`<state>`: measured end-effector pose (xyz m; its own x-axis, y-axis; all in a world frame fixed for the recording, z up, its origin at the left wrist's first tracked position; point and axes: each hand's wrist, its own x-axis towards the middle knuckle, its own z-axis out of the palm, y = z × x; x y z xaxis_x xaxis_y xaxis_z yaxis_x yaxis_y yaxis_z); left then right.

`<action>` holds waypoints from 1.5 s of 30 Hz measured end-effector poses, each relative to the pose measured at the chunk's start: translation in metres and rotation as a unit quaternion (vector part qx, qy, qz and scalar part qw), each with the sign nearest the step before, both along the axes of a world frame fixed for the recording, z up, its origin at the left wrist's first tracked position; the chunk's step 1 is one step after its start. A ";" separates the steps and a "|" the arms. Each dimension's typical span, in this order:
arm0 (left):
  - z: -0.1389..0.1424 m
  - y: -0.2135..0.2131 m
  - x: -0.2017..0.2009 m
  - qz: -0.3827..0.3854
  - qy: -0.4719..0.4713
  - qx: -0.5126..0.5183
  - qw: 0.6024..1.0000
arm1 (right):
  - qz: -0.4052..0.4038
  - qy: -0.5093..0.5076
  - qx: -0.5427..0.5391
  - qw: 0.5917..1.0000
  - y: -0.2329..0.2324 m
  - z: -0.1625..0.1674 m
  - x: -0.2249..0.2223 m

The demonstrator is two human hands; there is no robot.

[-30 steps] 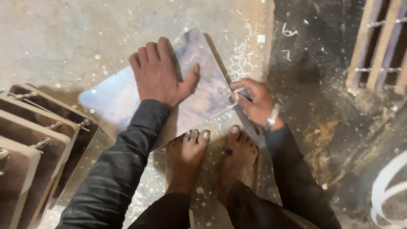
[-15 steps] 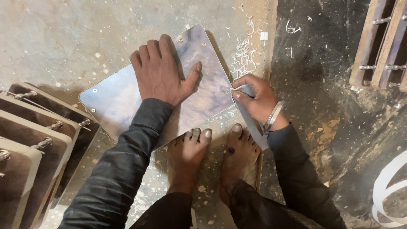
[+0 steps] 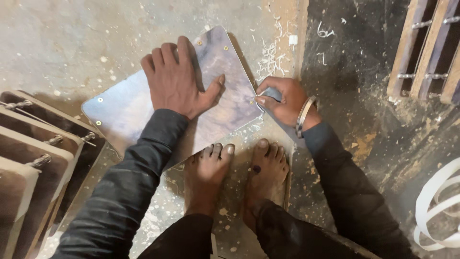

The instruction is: The person sits on the workshop floor holding a rectangular metal-framed panel steady with one hand while rubbing a sanding block along its edges and corners. They rotate the panel to reach different sides, then set it on a stack of finished panels and begin sanding another panel.

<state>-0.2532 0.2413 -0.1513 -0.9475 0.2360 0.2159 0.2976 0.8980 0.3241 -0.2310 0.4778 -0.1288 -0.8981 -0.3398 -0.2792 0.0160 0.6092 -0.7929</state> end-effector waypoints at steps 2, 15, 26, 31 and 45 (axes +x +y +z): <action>0.003 0.001 0.000 0.005 -0.005 -0.003 1.000 | 0.010 -0.010 0.001 1.000 0.000 0.005 -0.003; 0.014 0.006 -0.001 0.006 -0.002 -0.007 1.000 | 0.026 -0.078 0.057 0.995 -0.020 0.019 -0.030; -0.003 0.004 0.002 0.014 -0.008 -0.011 1.000 | -0.326 -0.166 -0.032 0.930 0.023 0.000 0.051; -0.004 0.005 0.001 0.017 -0.007 -0.017 1.000 | -0.301 -0.198 -0.092 0.928 0.003 -0.002 0.067; 0.007 0.007 -0.001 0.020 -0.008 -0.004 1.000 | -0.148 -0.027 -0.020 0.988 -0.010 -0.003 0.018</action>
